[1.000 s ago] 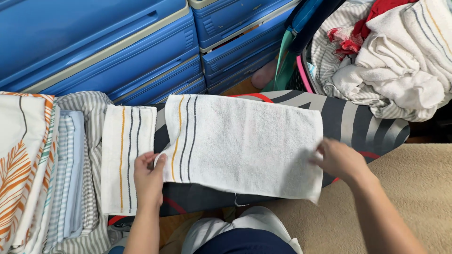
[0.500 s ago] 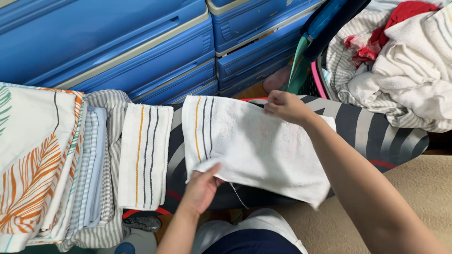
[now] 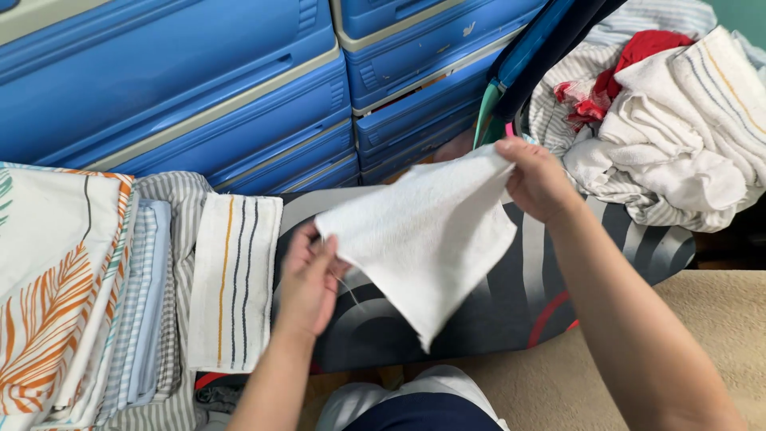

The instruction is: The person folds multiple white towels with colored stripes on a patterned cushion. They smooth each towel, fold it into a compact rectangle, and place it on a growing stack to the left.

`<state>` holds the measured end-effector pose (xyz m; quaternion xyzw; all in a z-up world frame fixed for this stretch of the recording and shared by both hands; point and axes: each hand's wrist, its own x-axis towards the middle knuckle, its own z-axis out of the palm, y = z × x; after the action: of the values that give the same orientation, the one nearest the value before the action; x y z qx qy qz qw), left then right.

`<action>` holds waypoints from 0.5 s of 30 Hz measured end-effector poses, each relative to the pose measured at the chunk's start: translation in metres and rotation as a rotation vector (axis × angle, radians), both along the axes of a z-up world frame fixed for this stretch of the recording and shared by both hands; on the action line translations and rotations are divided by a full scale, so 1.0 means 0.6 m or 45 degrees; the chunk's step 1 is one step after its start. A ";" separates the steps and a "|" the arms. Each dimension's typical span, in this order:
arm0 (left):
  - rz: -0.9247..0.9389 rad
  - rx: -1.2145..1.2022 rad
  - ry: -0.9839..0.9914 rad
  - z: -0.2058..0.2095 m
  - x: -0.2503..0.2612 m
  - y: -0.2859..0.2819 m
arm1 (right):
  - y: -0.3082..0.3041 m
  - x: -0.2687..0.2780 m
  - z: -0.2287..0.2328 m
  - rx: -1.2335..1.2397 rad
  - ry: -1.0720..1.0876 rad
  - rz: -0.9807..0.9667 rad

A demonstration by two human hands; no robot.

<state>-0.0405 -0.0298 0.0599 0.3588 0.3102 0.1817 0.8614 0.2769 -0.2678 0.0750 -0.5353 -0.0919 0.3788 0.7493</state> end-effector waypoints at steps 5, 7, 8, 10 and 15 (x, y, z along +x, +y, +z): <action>-0.038 0.315 -0.083 0.096 0.100 0.075 | 0.009 0.026 0.096 0.118 -0.079 -0.065; -0.090 0.301 -0.069 0.141 0.146 0.108 | 0.024 0.039 0.130 0.147 -0.160 -0.139; -0.149 0.434 -0.078 0.164 0.168 0.123 | 0.030 0.049 0.149 0.179 -0.195 -0.185; -0.260 0.695 -0.089 0.213 0.195 0.148 | 0.035 0.068 0.186 0.196 -0.272 -0.224; -0.164 1.259 -0.015 0.306 0.201 0.185 | 0.016 0.071 0.259 0.016 -0.715 -0.096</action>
<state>0.0799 0.0811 0.2437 0.7416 0.1594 0.2556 0.5994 0.3193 -0.2581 0.2305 -0.6176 -0.2782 0.1870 0.7115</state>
